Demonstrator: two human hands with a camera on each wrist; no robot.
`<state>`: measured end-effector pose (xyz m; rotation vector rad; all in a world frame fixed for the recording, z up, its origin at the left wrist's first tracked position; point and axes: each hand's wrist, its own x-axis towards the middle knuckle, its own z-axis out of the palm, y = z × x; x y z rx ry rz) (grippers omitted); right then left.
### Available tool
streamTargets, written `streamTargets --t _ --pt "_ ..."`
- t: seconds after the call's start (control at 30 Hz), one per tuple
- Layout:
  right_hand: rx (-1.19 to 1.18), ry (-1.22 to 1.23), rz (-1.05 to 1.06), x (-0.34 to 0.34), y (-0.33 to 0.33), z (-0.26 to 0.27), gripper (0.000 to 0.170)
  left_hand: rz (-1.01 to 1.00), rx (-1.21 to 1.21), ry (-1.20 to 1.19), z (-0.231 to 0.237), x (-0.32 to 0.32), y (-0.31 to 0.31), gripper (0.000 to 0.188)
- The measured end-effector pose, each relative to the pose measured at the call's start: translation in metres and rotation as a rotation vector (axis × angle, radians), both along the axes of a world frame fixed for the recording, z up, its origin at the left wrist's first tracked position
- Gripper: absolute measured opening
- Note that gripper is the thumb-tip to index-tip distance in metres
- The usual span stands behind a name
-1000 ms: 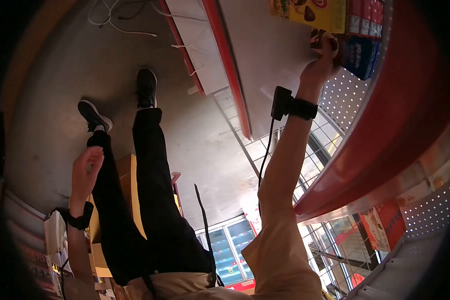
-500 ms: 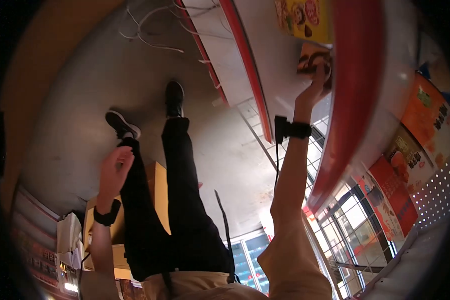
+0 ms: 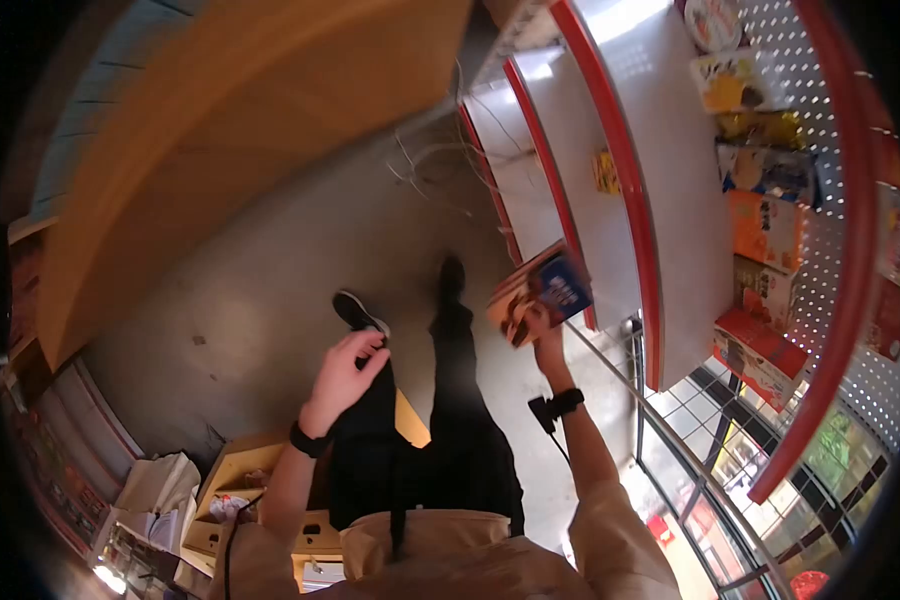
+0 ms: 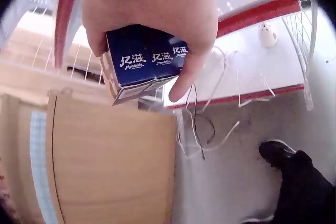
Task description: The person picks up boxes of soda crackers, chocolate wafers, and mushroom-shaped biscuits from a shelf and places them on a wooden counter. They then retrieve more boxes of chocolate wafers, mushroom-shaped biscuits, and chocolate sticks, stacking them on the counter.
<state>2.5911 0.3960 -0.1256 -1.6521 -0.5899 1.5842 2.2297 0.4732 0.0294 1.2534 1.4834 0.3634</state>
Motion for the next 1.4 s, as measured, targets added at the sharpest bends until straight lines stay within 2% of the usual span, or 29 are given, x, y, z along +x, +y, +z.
streamTargets --t 0.07,0.17,0.2,0.23,0.3,0.33,0.4,0.43,0.47,0.57,0.6,0.7,0.77,0.8,0.9,0.97,1.07,1.17,1.27,1.3,1.4 --pt "-0.049 0.049 0.222 -0.060 0.052 0.091 0.029 0.015 0.022 0.007 0.031 -0.015 0.000 0.026" --pt "-0.067 0.300 0.408 -0.128 0.090 0.161 0.039 0.017 0.073 0.007 0.070 -0.041 -0.002 0.036" --pt "-0.031 0.302 0.504 -0.150 0.106 0.192 0.041 0.028 0.114 -0.008 0.083 -0.050 -0.004 0.044" --pt "-0.003 0.304 0.597 -0.175 0.116 0.224 0.042 0.017 0.092 -0.035 0.096 -0.062 -0.006 0.064" --pt "0.149 0.393 0.753 -0.221 0.130 0.263 0.047 0.024 0.104 -0.026 0.127 -0.085 -0.012 0.085" --pt "0.132 0.399 0.816 -0.242 0.136 0.278 0.047 0.012 0.178 -0.047 0.131 -0.098 -0.013 0.101" --pt "0.094 0.407 0.961 -0.287 0.140 0.304 0.049 0.039 0.316 0.044 0.151 -0.129 -0.021 0.104" --pt "0.224 0.516 0.919 -0.316 0.143 0.324 0.053 0.035 0.410 0.128 0.160 -0.145 -0.022 0.108" --pt "0.234 0.547 0.970 -0.339 0.146 0.331 0.054 0.121 0.386 0.044 0.161 -0.162 -0.028 0.113" --pt "0.278 0.627 1.140 -0.405 0.155 0.340 0.060 0.274 0.487 0.111 0.192 -0.210 -0.040 0.115" --pt "0.287 0.699 1.165 -0.428 0.154 0.341 0.066 0.359 0.522 0.149 0.199 -0.223 -0.048 0.115" --pt "0.208 0.659 1.352 -0.484 0.159 0.326 0.092 0.505 0.518 0.207 0.214 -0.262 -0.064 0.116" --pt "0.129 0.746 1.360 -0.537 0.159 0.311 0.108 0.641 0.476 0.195 0.207 -0.296 -0.078 0.110" --pt "0.203 0.789 1.417 -0.557 0.162 0.298 0.115 0.693 0.466 0.189 0.209 -0.305 -0.082 0.108" --pt "0.141 0.774 1.524 -0.602 0.167 0.301 0.114 0.792 0.488 0.144 0.186 -0.341 -0.088 0.106" --pt "0.235 0.725 1.555 -0.631 0.168 0.302 0.111 0.822 0.523 0.100 0.179 -0.364 -0.091 0.106" --pt "0.253 0.635 1.577 -0.677 0.178 0.318 0.110 0.857 0.522 0.128 0.186 -0.402 -0.084 0.104" --pt "0.363 0.522 1.662 -0.727 0.193 0.305 0.111 0.859 0.481 0.169 0.192 -0.450 -0.079 0.102" --pt "0.406 0.561 1.709 -0.787 0.198 0.328 0.111 0.953 0.430 0.006 0.188 -0.499 -0.080 0.101" --pt "0.389 0.590 1.704 -0.805 0.197 0.334 0.111 0.968 0.434 0.014 0.196 -0.513 -0.081 0.101" --pt "0.419 0.632 1.747 -0.868 0.191 0.317 0.111 0.961 0.518 0.263 0.216 -0.563 -0.086 0.104"
